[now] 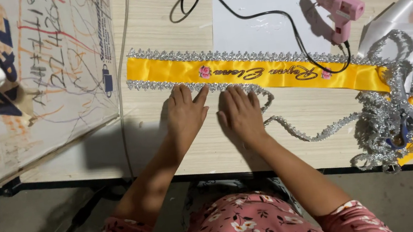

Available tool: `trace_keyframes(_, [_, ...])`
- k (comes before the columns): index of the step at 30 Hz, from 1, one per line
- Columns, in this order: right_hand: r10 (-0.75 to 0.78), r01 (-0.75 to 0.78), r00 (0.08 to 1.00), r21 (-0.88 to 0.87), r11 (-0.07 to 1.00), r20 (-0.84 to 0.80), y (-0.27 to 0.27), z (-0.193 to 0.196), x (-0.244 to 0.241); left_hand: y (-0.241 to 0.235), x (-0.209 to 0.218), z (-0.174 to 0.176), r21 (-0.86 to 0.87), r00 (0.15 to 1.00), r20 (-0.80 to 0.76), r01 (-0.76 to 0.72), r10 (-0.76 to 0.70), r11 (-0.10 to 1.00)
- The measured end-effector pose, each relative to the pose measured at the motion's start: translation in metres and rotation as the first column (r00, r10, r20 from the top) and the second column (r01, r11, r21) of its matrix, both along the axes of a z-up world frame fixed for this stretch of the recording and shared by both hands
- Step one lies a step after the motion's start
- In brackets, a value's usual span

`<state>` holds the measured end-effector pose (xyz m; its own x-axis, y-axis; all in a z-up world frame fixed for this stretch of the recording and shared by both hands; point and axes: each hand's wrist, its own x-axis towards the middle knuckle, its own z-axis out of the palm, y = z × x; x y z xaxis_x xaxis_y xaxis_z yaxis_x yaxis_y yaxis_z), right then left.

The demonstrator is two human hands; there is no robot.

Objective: The person uses a hot glue gun to attach a silver tinsel trim along the edge of a yellow sash. They apply glue in sections and press the trim onto the fabric, smoothing it down with their fingers to secure the decoration.

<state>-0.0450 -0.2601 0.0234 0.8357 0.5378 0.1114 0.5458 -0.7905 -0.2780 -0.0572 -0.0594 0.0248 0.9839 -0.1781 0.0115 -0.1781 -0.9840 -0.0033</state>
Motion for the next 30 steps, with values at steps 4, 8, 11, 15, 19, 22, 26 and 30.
trace_keyframes(4, [-0.004,0.005,0.999,-0.016,1.000,0.053,-0.011,-0.016,0.000,0.001,-0.002,0.002,-0.046,1.000,0.027,0.001,0.000,0.999])
trace_keyframes(8, [-0.013,0.014,0.998,-0.023,1.000,0.063,-0.008,-0.009,0.000,0.000,-0.001,0.005,-0.058,1.000,0.029,-0.002,0.004,0.998])
trace_keyframes(11, [-0.029,0.029,0.999,-0.008,1.000,0.025,-0.007,-0.003,0.003,0.001,-0.001,0.004,-0.061,1.000,0.012,-0.008,0.008,0.998])
trace_keyframes(15, [-0.049,0.050,0.998,-0.021,0.999,0.043,-0.002,0.007,0.005,0.002,-0.001,0.006,-0.048,1.000,0.011,0.001,0.000,0.999])
trace_keyframes(19, [-0.005,0.009,0.998,-0.057,0.998,0.068,0.018,-0.002,0.006,0.001,-0.001,0.000,-0.056,1.000,0.020,0.012,-0.011,0.998])
trace_keyframes(22, [0.026,-0.026,1.000,0.031,0.999,0.006,0.035,0.006,0.006,0.002,-0.001,-0.001,0.003,1.000,0.024,0.011,-0.011,1.000])
trace_keyframes(26, [0.002,0.005,0.996,0.074,0.997,-0.092,0.037,0.001,0.003,0.002,-0.002,-0.002,0.044,1.000,0.017,0.010,-0.011,0.999])
trace_keyframes(30, [0.021,-0.014,0.995,0.079,0.997,-0.096,0.032,0.004,0.005,0.003,-0.003,-0.003,-0.007,1.000,0.005,0.004,-0.004,1.000])
